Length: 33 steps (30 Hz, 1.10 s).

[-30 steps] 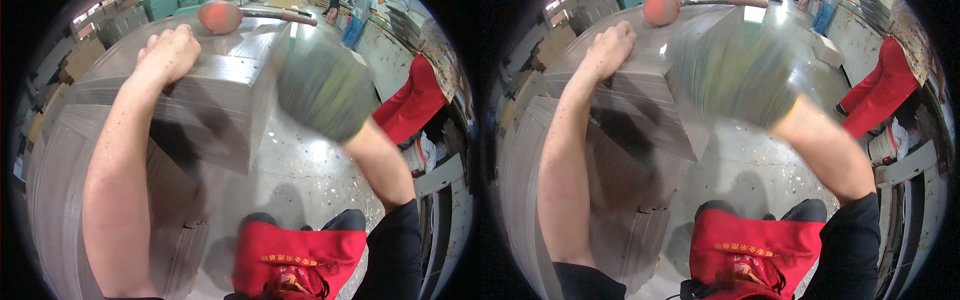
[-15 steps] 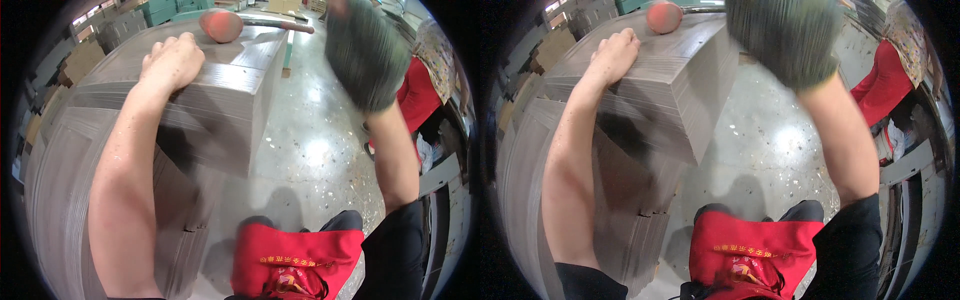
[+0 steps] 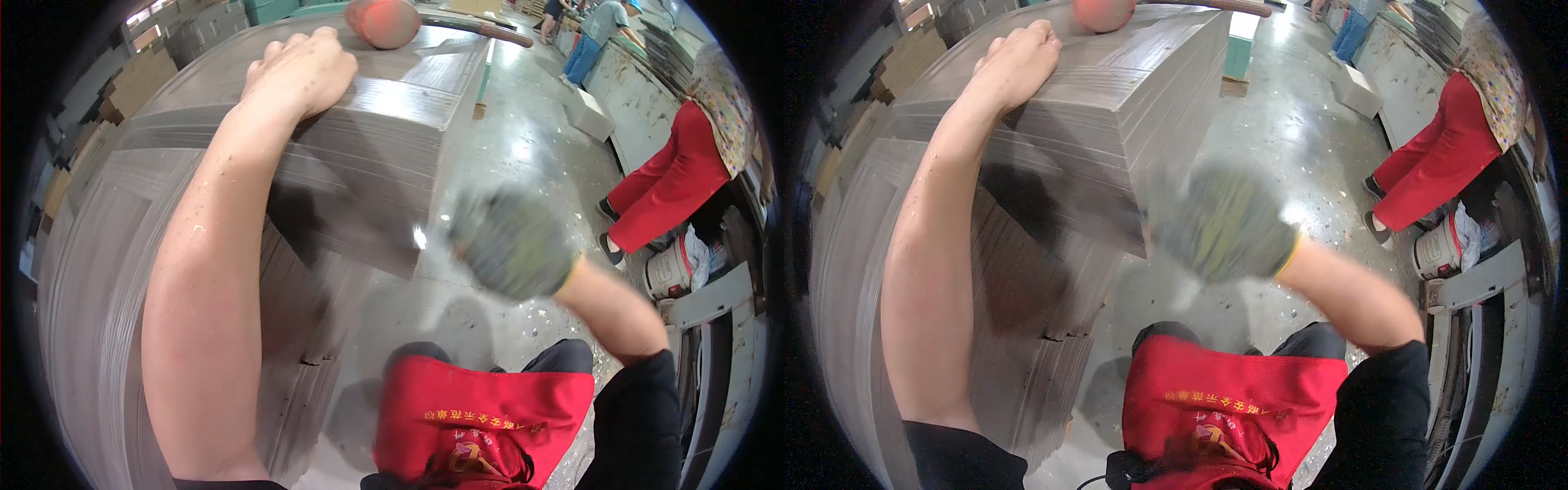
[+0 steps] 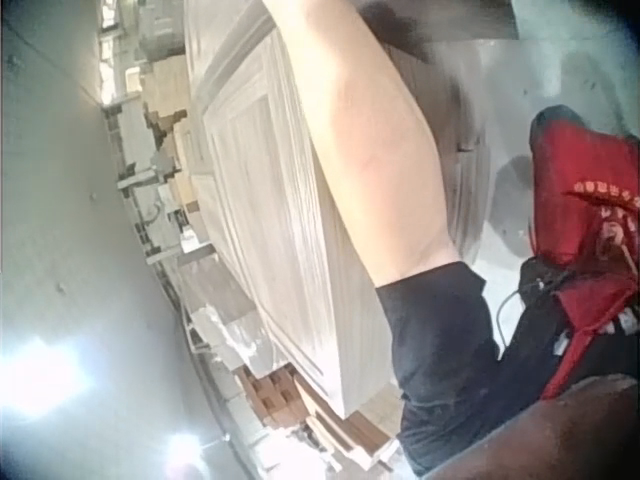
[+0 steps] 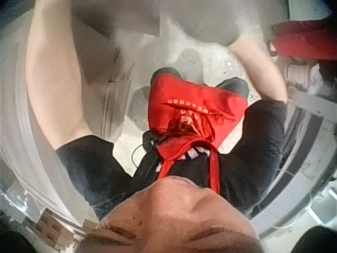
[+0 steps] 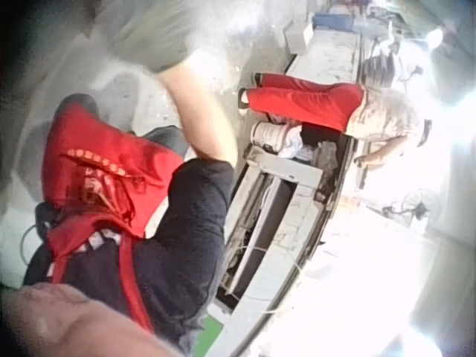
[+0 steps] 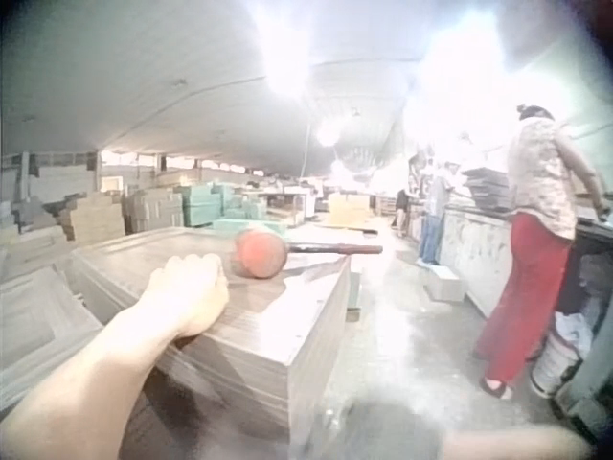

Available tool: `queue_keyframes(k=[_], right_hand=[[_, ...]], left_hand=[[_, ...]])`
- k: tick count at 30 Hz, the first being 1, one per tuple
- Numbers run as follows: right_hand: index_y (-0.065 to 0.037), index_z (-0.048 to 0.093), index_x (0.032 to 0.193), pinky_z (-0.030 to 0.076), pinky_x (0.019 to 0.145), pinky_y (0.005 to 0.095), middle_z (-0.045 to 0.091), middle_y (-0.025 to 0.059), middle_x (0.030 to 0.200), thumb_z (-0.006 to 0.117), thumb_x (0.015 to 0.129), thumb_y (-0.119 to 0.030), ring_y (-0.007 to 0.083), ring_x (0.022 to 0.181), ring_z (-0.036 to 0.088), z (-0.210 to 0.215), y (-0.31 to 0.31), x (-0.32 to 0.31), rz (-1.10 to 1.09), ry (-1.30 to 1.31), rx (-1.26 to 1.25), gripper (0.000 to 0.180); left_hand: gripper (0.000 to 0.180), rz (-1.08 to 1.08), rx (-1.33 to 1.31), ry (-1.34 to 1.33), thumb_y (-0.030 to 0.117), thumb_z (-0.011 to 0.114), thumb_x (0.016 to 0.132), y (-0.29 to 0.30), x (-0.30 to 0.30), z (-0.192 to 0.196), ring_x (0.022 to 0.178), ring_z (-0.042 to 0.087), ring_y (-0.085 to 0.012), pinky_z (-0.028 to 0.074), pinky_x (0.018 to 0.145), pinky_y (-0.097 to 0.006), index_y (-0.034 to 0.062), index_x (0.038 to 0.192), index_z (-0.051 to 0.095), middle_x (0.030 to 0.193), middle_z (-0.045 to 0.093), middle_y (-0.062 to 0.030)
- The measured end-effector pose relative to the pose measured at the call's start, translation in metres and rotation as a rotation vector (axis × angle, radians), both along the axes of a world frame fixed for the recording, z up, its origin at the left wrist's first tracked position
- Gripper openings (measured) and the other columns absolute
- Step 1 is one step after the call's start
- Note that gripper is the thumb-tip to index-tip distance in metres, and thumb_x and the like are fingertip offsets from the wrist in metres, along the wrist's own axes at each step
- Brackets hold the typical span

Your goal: The person uses a rubber mallet and a metal tool to secure components of wooden furniture panels. The person hammers at various points along the edges and surface of the panels to ensure a tight fit.

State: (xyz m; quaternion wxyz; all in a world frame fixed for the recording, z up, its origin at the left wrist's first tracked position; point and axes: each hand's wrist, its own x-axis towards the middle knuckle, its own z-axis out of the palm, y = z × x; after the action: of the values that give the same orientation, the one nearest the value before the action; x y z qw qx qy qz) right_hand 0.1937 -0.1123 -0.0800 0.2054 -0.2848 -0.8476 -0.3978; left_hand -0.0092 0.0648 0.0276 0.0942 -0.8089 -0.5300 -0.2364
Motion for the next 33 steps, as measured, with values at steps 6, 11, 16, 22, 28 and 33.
queue_keyframes(k=[6, 11, 16, 22, 28, 33], right_hand=[[0.000, 0.061, 0.087, 0.036, 0.045, 0.0351, 0.053, 0.0066, 0.063, 0.060, 0.071, -0.020, 0.0188, 0.052, 0.052, -0.111, -0.015, -0.009, -0.148, -0.206, -0.407, 0.025], [0.002, 0.061, 0.115, 0.052, 0.065, 0.0378, 0.064, 0.0171, 0.088, 0.060, 0.083, -0.017, 0.0252, 0.073, 0.064, -0.016, 0.017, -0.007, -0.357, -0.205, 0.397, 0.037], [0.001, 0.065, 0.098, 0.048, 0.060, 0.0380, 0.058, 0.0099, 0.073, 0.059, 0.080, -0.013, 0.0256, 0.067, 0.058, -0.006, 0.012, -0.017, -0.025, 0.047, 0.057, 0.023], [0.001, 0.064, 0.094, 0.037, 0.044, 0.0340, 0.052, 0.0069, 0.060, 0.059, 0.072, -0.016, 0.0186, 0.053, 0.051, -0.065, 0.004, 0.000, -0.195, -0.238, -0.247, 0.029], [0.002, 0.057, 0.114, 0.046, 0.060, 0.0358, 0.058, 0.0118, 0.076, 0.061, 0.077, -0.014, 0.0232, 0.072, 0.056, -0.002, 0.007, 0.012, -0.390, -0.068, 0.119, 0.041], [0.004, 0.060, 0.096, 0.040, 0.047, 0.0342, 0.051, 0.0066, 0.063, 0.063, 0.077, -0.017, 0.0198, 0.052, 0.050, -0.109, -0.021, -0.031, -0.057, -0.046, -0.304, 0.029]], left_hand=[[0.038, 0.000, -0.005, -0.018, 0.034, 0.038, 0.094, -0.007, 0.012, 0.005, 0.122, 0.048, -0.0354, 0.035, 0.103, -0.050, 0.0121, 0.119, 0.056, 0.128, 0.057, -0.0128], [0.052, 0.044, -0.196, 0.062, 0.025, 0.042, 0.086, -0.021, 0.002, 0.023, 0.132, 0.042, -0.0318, 0.033, 0.108, -0.046, 0.0103, 0.136, 0.050, 0.141, 0.048, -0.0155], [0.034, 0.043, 0.002, 0.077, 0.019, 0.038, 0.092, -0.016, 0.003, 0.013, 0.109, 0.059, -0.0384, 0.045, 0.093, -0.050, 0.0003, 0.106, 0.062, 0.112, 0.063, -0.0231], [0.034, -0.007, 0.009, 0.022, 0.018, 0.039, 0.091, -0.011, 0.020, 0.006, 0.110, 0.058, -0.0383, 0.045, 0.094, -0.049, 0.0000, 0.107, 0.063, 0.115, 0.062, -0.0238], [0.034, -0.045, -0.026, -0.026, 0.018, 0.041, 0.089, -0.025, 0.011, 0.013, 0.111, 0.058, -0.0385, 0.044, 0.096, -0.048, -0.0002, 0.106, 0.065, 0.117, 0.062, -0.0243], [0.038, 0.040, -0.050, 0.018, 0.020, 0.039, 0.090, -0.029, -0.004, 0.020, 0.118, 0.053, -0.0386, 0.040, 0.101, -0.048, 0.0001, 0.117, 0.059, 0.125, 0.057, -0.0239]])
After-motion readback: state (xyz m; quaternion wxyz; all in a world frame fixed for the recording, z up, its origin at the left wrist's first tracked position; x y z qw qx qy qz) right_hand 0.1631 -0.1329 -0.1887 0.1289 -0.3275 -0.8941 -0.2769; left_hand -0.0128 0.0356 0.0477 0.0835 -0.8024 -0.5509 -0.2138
